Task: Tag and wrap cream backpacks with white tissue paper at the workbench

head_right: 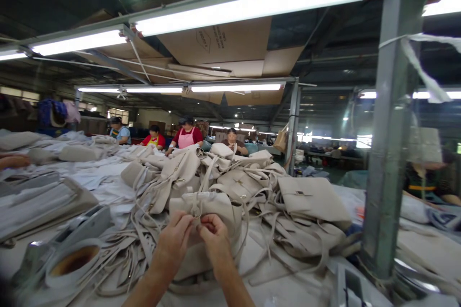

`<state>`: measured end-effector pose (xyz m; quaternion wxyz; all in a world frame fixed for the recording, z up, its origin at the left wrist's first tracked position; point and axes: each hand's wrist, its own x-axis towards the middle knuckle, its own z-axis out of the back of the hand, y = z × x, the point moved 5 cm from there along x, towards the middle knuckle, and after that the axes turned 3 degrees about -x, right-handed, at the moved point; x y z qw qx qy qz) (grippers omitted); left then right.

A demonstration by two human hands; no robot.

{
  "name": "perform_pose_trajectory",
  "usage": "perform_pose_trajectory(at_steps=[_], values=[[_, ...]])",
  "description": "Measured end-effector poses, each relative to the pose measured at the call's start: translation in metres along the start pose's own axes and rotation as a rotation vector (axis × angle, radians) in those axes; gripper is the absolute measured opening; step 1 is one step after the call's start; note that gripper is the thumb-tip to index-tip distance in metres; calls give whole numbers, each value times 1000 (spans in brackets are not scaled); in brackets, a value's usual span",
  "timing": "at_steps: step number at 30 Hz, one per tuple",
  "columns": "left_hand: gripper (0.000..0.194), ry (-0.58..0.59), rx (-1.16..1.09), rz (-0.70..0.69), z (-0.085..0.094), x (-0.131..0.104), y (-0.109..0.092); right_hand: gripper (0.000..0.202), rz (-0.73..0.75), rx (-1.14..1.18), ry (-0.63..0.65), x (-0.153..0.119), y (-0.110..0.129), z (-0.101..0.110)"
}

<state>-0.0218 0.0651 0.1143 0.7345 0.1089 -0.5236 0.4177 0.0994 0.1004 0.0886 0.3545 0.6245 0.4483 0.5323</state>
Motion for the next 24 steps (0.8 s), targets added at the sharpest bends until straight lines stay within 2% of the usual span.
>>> perform_pose_trajectory(at_steps=[3,5,9,14,16,21,24], values=[[27,-10,195,-113,-2,-1,0,26,-69,55,-13,1,-2,0],[28,-25,210,-132,-4,0,2,31,-114,52,0,2,0,-2],[26,-12,155,-89,-8,-1,5,34,-114,-4,24,4,7,-5],[32,76,284,-29,-12,-2,4,25,-51,-125,-6,8,9,-7],[29,86,216,9,-8,3,4,26,-29,-133,-5,7,9,-7],[22,89,-288,136,1,20,9,22,46,-117,46,3,12,-5],[22,64,-279,62,-1,19,8,12,147,-231,27,1,17,-7]])
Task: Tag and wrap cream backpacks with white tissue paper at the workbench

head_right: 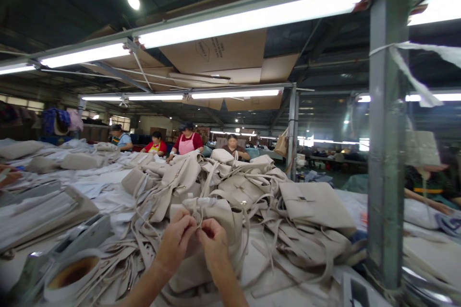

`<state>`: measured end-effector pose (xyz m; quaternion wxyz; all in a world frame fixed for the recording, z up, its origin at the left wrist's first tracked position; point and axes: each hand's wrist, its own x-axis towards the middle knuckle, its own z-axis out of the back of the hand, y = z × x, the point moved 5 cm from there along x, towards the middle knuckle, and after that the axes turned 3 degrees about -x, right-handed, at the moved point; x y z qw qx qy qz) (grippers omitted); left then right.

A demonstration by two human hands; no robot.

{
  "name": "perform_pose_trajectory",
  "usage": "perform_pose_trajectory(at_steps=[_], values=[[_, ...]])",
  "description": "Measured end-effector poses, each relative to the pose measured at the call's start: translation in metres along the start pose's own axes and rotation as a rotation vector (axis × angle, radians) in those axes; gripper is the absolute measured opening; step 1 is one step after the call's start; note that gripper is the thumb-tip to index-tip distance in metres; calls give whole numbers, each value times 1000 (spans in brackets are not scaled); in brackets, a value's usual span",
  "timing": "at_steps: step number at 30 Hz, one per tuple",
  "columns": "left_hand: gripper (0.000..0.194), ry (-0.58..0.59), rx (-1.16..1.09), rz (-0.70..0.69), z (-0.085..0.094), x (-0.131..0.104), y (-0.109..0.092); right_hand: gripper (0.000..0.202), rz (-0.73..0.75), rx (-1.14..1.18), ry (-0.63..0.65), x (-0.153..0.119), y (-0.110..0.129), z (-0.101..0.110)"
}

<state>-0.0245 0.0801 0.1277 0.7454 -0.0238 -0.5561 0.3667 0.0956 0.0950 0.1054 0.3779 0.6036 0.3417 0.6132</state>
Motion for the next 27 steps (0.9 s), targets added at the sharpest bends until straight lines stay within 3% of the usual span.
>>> perform_pose_trajectory(at_steps=[3,7,12,15,19,22,27], values=[[24,-83,105,-82,0,-1,0,11,125,-186,-39,-5,6,-5],[20,-243,-29,100,20,10,9,12,111,-181,62,-16,-6,-16],[10,-130,-252,210,20,9,16,15,-81,45,81,-27,-40,-12],[13,-129,-453,340,6,-10,22,14,-161,114,78,-39,-50,-11],[22,10,-684,384,-13,-24,17,13,-301,192,90,-64,-48,-14],[34,23,-782,378,-11,-21,13,13,-308,191,56,-77,-42,-14],[28,4,-789,557,-15,-24,22,14,-319,150,-80,-82,-62,-11]])
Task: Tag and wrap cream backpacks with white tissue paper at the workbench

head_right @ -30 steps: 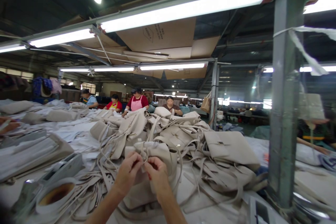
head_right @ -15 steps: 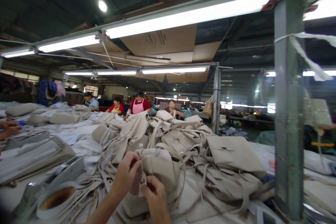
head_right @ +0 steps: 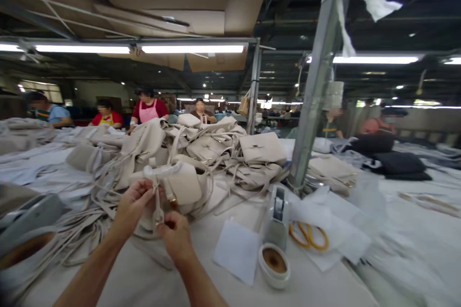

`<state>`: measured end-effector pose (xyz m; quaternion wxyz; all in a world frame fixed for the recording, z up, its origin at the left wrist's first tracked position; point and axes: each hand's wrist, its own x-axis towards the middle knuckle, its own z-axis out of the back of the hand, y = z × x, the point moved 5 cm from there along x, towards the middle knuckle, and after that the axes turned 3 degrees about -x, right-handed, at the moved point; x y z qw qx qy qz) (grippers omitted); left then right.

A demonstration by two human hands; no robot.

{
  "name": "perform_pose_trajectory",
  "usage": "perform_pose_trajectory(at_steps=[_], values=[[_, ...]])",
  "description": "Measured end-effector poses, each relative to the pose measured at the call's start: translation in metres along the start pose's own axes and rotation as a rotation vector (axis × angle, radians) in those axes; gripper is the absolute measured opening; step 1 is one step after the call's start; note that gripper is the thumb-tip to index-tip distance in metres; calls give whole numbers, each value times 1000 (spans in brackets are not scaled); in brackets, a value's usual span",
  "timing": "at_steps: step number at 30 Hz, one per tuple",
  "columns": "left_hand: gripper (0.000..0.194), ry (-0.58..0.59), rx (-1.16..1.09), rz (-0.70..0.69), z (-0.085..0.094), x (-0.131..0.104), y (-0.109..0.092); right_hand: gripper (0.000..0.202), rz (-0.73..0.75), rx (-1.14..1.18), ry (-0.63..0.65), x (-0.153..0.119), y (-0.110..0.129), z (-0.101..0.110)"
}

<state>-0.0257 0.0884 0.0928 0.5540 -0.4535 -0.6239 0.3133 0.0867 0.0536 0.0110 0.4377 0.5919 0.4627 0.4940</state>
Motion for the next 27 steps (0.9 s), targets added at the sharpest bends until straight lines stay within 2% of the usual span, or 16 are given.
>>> perform_pose_trajectory(at_steps=[4,6,10,13,15,18,21,24,27], values=[[30,14,28,89,-12,-18,16,11,1,-23,-65,-6,-14,6],[31,-38,-7,82,-16,-24,21,5,27,-81,-65,-17,-13,10],[32,-171,-84,11,-18,-18,27,16,193,-437,-117,-56,-6,39],[37,-195,-58,-12,-18,-8,38,18,342,-650,-187,-92,-9,81],[41,-191,-63,2,-19,0,51,22,421,-752,-254,-115,-13,120],[43,-162,-86,27,-24,12,70,25,445,-965,-449,-147,-12,190],[43,-114,-86,17,-31,24,84,29,409,-1319,-625,-168,-5,244],[43,-92,-24,-8,-36,28,98,43,279,-1544,-668,-171,-4,273],[41,-55,77,-34,-39,25,113,36,114,-1530,-541,-163,-8,282]])
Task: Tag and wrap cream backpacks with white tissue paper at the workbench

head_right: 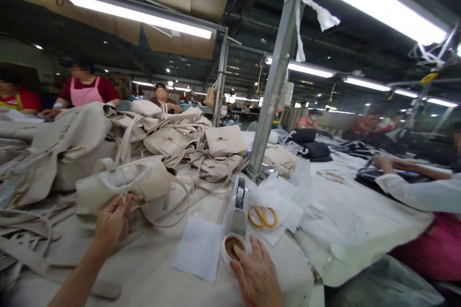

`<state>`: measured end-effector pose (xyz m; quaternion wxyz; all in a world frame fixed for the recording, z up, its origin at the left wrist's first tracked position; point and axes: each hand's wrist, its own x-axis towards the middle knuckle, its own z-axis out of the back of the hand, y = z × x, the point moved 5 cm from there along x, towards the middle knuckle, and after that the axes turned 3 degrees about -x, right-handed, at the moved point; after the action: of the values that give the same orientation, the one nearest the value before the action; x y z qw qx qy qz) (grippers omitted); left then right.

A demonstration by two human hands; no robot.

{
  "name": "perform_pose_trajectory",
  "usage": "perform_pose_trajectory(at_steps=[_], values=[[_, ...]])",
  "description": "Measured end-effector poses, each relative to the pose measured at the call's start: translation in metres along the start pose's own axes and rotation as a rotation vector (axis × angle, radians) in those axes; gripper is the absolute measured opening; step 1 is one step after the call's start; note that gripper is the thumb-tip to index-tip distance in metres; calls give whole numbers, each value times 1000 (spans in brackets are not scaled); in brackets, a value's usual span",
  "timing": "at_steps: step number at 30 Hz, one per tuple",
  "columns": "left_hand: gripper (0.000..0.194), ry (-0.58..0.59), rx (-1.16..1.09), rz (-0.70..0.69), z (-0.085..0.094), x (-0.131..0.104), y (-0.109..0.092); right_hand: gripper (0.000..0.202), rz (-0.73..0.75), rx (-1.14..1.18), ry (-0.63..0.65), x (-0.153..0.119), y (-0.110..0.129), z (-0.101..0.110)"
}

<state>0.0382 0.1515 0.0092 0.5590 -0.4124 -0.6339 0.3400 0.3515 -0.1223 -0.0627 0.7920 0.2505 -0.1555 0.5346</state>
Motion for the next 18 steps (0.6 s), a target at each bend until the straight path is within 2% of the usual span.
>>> perform_pose_trajectory(at_steps=[4,6,7,10,12,15,18], values=[[36,68,57,5,-4,-5,12,24,-139,130,125,16,5,9],[33,44,48,16,-4,-3,13,14,-245,148,175,25,9,15],[32,25,39,19,-3,-2,12,17,-283,138,214,29,11,16],[30,13,5,22,-1,0,11,15,-300,42,252,36,15,19],[31,36,-30,38,-1,0,11,11,-215,-12,159,37,19,24],[32,60,-67,75,-2,-2,12,18,38,32,1,31,41,26],[35,57,-89,93,-2,-4,12,18,343,67,-19,22,82,4]])
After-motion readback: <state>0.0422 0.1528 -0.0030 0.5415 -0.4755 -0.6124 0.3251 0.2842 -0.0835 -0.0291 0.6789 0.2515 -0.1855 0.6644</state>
